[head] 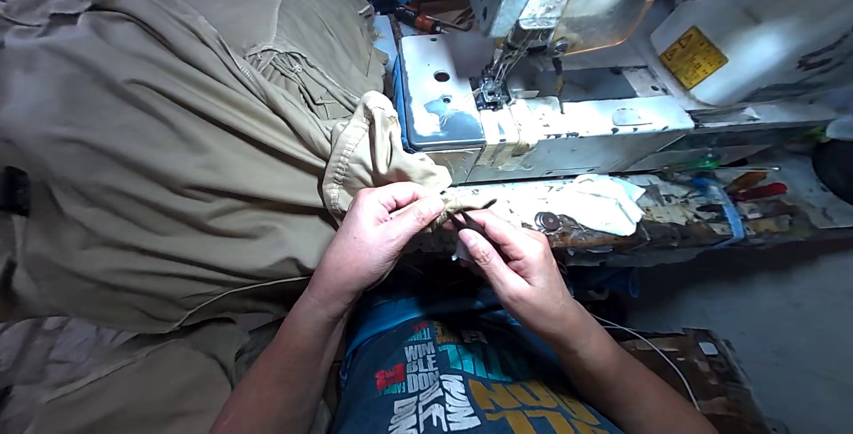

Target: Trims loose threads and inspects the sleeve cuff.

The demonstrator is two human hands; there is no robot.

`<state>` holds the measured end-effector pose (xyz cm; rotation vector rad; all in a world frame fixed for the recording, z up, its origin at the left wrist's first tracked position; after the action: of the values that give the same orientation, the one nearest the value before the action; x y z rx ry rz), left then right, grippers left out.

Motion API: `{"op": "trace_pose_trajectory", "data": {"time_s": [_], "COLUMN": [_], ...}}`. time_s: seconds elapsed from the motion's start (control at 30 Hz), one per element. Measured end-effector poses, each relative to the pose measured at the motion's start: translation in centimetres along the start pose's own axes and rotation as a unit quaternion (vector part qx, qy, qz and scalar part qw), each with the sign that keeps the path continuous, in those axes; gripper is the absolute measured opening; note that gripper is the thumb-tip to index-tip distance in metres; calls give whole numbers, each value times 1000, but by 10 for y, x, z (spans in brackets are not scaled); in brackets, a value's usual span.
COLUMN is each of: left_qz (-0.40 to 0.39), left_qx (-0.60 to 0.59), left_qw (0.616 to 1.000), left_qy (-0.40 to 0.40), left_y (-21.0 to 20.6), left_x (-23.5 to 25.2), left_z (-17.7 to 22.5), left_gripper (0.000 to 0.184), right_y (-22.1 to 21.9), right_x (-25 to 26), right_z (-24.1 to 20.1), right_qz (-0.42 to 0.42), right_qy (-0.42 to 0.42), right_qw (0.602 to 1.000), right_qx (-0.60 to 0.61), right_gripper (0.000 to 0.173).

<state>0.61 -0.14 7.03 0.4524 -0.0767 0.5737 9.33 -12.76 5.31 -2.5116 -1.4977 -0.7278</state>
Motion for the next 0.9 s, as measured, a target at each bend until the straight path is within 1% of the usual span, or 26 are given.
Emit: {"op": "trace_pose_trajectory", "data": {"time_s": [0.1,0.17,0.23,0.27,0.33,0.37,0.4,0.43,0.47,0.5,0.53,0.6,0.63,0.7,0.9], "left_qz": [-3,0,1,1,6,9,14,16,13,7,1,-1,-1,-2,-3], "left_qx": [7,29,66,86,103,91,65,29,-4,-28,-44,-62,-63,-58,-52], "left_qw": [1000,999,997,995,994,995,998,999,1000,1000,999,998,998,998,999], "left_qy": [-5,-24,-39,-44,-39,-30,-20,-12,-7,-2,1,5,5,5,12], "left_y": [0,-1,-2,-3,-4,-4,-3,-2,-1,0,0,1,0,-1,-1], "left_x": [-1,-1,0,0,-1,-1,-1,-1,-1,-1,-1,-1,-1,-1,-2], "left_z": [2,3,3,3,1,0,-2,-2,-2,-1,1,2,3,5,4], "left_gripper": [18,15,13,12,11,9,8,8,9,12,15,19,20,22,22], "right_y": [3,7,8,8,8,8,9,9,9,9,9,9,8,5,2], "right_x": [3,6,8,7,5,5,3,2,0,-3,-5,-6,-6,-5,-2], "right_z": [-2,2,13,19,25,23,20,16,11,5,-1,-12,-15,-14,-5], "right_qz": [-1,6,21,32,47,49,46,41,28,13,7,12,11,6,10], "right_qy": [32,20,-26,-50,-82,-82,-73,-58,-39,-18,10,66,76,68,32], "right_qw": [999,1000,995,988,962,953,954,966,982,994,999,997,996,996,999], "right_qx": [-5,22,90,145,256,287,286,249,182,108,49,-25,-46,-62,-41], "right_gripper": [39,34,24,19,19,20,20,18,20,27,31,29,28,27,27]}}
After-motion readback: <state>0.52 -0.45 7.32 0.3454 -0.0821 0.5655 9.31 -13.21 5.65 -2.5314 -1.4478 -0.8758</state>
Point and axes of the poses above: each hand's wrist, its own x-axis towards the middle knuckle, its own y-axis out of the back of the hand, z = x × y, the point moved 9 cm from there along x, towards the middle knuckle, and after that the axes turned 13 degrees about x, right-handed, at the moved point
